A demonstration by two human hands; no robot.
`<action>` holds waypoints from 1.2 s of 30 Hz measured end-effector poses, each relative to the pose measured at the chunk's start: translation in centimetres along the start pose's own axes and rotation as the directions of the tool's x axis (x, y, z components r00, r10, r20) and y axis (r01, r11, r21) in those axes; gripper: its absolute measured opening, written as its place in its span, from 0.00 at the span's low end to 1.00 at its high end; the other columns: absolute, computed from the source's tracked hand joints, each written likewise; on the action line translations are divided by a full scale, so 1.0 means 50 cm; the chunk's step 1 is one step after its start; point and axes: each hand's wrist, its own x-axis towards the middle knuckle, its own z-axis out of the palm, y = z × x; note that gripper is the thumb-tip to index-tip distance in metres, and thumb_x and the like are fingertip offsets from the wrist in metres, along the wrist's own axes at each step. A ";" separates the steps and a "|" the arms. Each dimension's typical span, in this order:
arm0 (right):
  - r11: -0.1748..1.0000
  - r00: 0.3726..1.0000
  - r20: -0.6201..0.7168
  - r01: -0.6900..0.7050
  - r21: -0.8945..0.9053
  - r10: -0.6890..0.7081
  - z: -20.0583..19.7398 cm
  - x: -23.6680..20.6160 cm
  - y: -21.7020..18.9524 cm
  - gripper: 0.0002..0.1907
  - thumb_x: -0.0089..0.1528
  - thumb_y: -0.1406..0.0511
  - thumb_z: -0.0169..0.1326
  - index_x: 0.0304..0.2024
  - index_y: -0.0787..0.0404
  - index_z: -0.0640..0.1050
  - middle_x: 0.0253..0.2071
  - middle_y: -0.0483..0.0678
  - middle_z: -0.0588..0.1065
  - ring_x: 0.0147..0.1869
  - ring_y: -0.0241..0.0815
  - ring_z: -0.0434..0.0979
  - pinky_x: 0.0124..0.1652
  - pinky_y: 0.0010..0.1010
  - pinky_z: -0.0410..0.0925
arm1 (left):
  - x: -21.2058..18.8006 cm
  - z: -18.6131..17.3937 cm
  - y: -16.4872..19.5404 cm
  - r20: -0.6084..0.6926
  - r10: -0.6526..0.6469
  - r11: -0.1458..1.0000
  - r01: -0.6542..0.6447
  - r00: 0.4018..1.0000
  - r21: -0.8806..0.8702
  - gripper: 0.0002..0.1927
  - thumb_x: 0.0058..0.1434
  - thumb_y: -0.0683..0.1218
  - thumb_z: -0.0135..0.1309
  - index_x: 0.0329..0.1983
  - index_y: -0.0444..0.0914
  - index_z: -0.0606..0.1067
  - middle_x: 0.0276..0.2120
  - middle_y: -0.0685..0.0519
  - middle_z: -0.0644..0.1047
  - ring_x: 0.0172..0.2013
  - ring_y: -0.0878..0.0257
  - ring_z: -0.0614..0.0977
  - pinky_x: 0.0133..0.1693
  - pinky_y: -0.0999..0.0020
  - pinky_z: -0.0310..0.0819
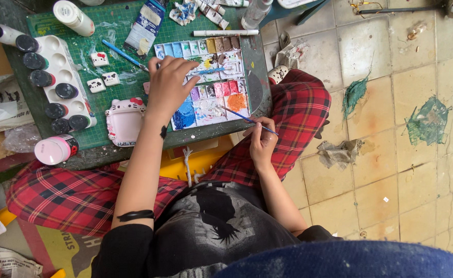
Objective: The person sits at a low workbench painting small figurines with brushes, dipping the brush into a watercolor palette and water cups. They open a jar of white paint, load the brush, dab paint onto the figurines and a Hello Kitty-shaped tray, and continue painting different colors across the session.
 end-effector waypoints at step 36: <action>0.945 0.960 0.148 0.263 -0.195 -0.237 0.006 -0.012 -0.039 0.03 0.70 0.73 0.44 0.44 0.67 0.70 0.49 0.56 0.78 0.36 0.33 0.75 0.41 0.25 0.71 | -0.295 -0.204 -0.007 -0.320 -0.355 0.905 0.408 0.879 0.118 0.11 0.71 0.48 0.62 0.55 0.44 0.80 0.50 0.56 0.81 0.54 0.58 0.77 0.59 0.56 0.55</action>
